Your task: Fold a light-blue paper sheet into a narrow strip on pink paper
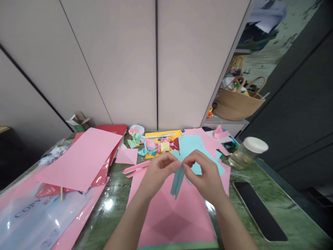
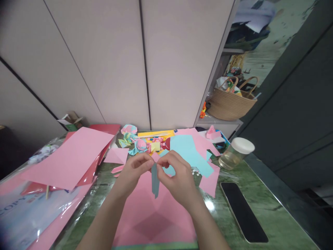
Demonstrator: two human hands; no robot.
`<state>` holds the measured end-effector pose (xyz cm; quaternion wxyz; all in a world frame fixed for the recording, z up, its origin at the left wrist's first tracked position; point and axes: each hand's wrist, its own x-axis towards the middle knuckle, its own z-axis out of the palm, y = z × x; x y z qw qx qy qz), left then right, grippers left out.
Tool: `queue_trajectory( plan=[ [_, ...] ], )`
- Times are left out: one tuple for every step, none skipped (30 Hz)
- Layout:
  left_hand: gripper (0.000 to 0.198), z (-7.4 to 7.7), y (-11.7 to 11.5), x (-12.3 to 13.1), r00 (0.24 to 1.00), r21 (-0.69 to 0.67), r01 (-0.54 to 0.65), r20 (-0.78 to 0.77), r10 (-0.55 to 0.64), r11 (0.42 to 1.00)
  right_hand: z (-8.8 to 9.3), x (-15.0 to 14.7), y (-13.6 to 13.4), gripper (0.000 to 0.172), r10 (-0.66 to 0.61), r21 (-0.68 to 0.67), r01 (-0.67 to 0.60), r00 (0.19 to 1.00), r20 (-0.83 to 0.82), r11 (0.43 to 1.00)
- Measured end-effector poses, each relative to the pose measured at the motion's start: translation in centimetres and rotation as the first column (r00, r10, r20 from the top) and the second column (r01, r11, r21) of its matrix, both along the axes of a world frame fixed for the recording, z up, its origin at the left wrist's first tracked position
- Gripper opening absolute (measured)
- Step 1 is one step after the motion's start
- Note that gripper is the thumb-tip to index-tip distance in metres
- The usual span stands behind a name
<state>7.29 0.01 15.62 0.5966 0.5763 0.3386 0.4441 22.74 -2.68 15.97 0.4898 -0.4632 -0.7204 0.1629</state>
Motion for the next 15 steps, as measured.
queue_trajectory(
  plan=[
    [0.020,0.09,-0.04,0.00,1.000,-0.005,-0.001,-0.003,0.001,1.000,0.03,-0.02,-0.02,0.011,0.000,0.001,0.000,1.000,-0.001,1.000],
    [0.018,0.18,-0.08,0.00,1.000,-0.013,0.002,-0.003,-0.002,1.000,0.05,-0.05,-0.04,0.011,-0.002,0.003,0.002,1.000,-0.004,1.000],
    [0.017,0.24,-0.13,-0.01,1.000,-0.020,0.006,-0.001,-0.006,1.000,0.07,-0.07,-0.06,0.012,-0.005,0.005,0.005,1.000,-0.007,1.000],
    [0.017,0.29,-0.18,-0.01,1.000,-0.027,0.010,0.001,-0.010,1.000,0.08,-0.11,-0.07,0.012,-0.008,0.008,0.008,1.000,-0.010,1.000],
    [0.016,0.30,-0.23,-0.01,1.000,-0.034,0.014,0.002,-0.014,0.999,0.09,-0.14,-0.08,0.012,-0.010,0.013,0.010,1.000,-0.011,1.000],
    [0.015,0.30,-0.27,0.00,1.000,-0.042,0.017,0.004,-0.017,0.999,0.09,-0.18,-0.09,0.012,-0.012,0.019,0.012,1.000,-0.012,1.000],
    [0.015,0.28,-0.31,0.01,1.000,-0.049,0.020,0.007,-0.019,0.999,0.08,-0.22,-0.10,0.012,-0.014,0.027,0.014,1.000,-0.013,1.000],
    [0.015,0.24,-0.34,0.03,1.000,-0.054,0.020,0.012,-0.020,0.998,0.08,-0.26,-0.10,0.013,-0.015,0.034,0.015,1.000,-0.013,0.999],
    [0.014,0.20,-0.35,0.06,1.000,-0.057,0.017,0.018,-0.016,0.998,0.07,-0.29,-0.11,0.013,-0.014,0.039,0.015,1.000,-0.013,0.999],
    [0.014,0.16,-0.35,0.09,1.000,-0.061,0.014,0.025,-0.012,0.998,0.06,-0.32,-0.12,0.013,-0.014,0.042,0.015,1.000,-0.012,0.999],
    [0.015,0.12,-0.34,0.11,0.999,-0.066,0.012,0.033,-0.010,0.998,0.06,-0.33,-0.13,0.014,-0.016,0.043,0.016,1.000,-0.013,0.999],
    [0.015,0.09,-0.31,0.14,0.999,-0.071,0.012,0.043,-0.009,0.997,0.05,-0.34,-0.14,0.014,-0.014,0.044,0.015,1.000,-0.014,0.999],
    [0.015,0.05,-0.27,0.16,0.999,-0.078,0.014,0.053,-0.010,0.997,0.04,-0.34,-0.15,0.014,-0.012,0.043,0.012,1.000,-0.015,0.999],
    [0.016,-0.01,-0.22,0.18,0.998,-0.084,0.013,0.065,-0.008,0.996,0.03,-0.33,-0.15,0.014,-0.006,0.045,0.007,1.000,-0.017,0.999],
    [0.016,-0.08,-0.15,0.19,0.997,-0.089,0.015,0.081,-0.008,0.996,0.03,-0.31,-0.15,0.013,0.001,0.047,0.000,1.000,-0.018,0.999]
  ],
)
